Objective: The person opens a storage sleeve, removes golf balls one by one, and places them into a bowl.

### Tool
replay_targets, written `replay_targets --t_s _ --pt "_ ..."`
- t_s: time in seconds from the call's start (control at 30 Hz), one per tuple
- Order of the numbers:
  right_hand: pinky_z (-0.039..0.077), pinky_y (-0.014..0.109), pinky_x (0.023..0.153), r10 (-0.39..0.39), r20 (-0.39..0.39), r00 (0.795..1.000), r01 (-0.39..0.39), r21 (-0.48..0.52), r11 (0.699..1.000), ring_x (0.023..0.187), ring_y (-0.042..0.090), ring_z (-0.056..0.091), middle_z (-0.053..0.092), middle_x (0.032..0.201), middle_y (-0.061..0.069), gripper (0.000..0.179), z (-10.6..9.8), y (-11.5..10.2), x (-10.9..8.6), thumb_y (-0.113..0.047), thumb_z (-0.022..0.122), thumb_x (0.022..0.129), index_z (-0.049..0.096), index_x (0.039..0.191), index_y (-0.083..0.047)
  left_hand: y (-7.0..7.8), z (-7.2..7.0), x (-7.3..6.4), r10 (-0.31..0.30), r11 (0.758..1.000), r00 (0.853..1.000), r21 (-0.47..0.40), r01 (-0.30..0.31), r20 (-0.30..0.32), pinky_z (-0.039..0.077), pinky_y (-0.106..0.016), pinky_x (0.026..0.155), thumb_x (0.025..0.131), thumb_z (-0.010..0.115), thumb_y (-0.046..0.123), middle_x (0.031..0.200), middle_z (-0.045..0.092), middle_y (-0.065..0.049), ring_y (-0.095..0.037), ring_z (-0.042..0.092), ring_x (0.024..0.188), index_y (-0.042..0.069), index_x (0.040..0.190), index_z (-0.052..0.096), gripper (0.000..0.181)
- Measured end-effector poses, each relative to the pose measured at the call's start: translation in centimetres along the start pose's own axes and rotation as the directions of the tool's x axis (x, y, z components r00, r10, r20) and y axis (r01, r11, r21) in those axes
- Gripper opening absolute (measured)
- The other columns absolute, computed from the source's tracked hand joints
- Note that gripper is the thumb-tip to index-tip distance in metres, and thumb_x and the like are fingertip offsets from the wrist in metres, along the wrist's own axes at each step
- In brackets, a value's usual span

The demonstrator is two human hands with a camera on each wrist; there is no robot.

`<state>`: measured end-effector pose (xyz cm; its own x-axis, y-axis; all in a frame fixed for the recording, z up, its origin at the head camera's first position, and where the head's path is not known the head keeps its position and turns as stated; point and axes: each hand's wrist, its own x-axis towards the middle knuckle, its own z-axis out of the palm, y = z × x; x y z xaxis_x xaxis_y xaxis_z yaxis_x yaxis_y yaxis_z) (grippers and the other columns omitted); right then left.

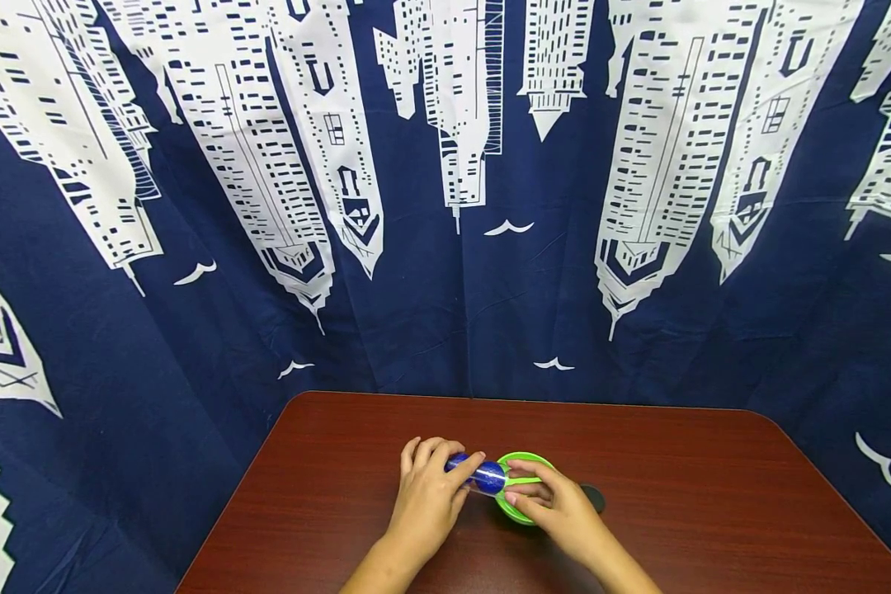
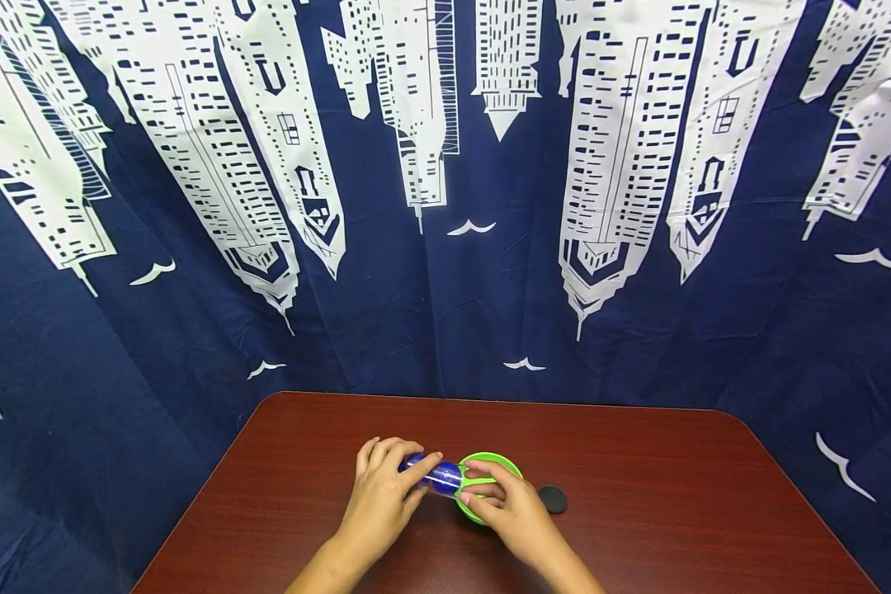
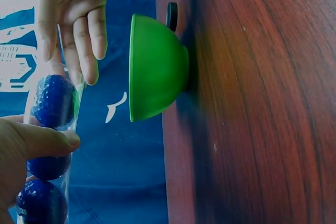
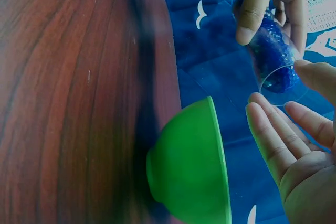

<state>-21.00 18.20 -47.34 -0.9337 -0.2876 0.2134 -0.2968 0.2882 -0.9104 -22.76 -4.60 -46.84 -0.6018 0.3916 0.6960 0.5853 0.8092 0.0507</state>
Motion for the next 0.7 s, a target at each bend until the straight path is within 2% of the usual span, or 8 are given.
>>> replay_targets --t_s 0.17,0.4,0.7 --pt "0.057 0.020 0.087 0.047 0.001 0.999 -0.047 0.058 0.997 0.108 0.006 0.071 0.062 0.133 0.023 0.053 0.23 0.22 0.14 -0.025 0.070 0.096 0.053 0.140 -0.002 -0.04 -0.10 0.06 0.016 1.000 1.000 0.020 -0.016 -0.014 0.037 -0.057 0.108 0.073 0.089 0.021 0.117 0.064 0.005 -0.020 0.054 0.117 0.034 0.123 0.071 0.054" --pt "0.057 0.021 0.086 0.027 0.025 0.999 -0.030 0.111 0.993 0.111 0.013 0.071 0.059 0.134 0.028 0.052 0.43 0.39 0.14 -0.020 0.069 0.097 0.052 0.140 0.003 -0.06 -0.26 0.21 0.023 0.999 1.000 0.037 -0.023 -0.011 0.037 -0.057 0.108 0.072 0.090 0.018 0.117 0.065 0.005 -0.021 0.055 0.117 0.033 0.121 0.072 0.055" --pt "0.060 0.025 0.081 0.097 0.004 0.995 -0.097 0.135 0.986 0.103 0.010 0.072 0.055 0.135 0.029 0.050 0.43 0.33 0.17 -0.021 0.072 0.094 0.055 0.138 -0.001 -0.09 -0.28 0.31 0.018 0.999 1.000 0.033 -0.017 -0.008 0.036 -0.057 0.109 0.067 0.091 0.013 0.117 0.066 0.005 -0.020 0.055 0.117 0.032 0.121 0.072 0.060"
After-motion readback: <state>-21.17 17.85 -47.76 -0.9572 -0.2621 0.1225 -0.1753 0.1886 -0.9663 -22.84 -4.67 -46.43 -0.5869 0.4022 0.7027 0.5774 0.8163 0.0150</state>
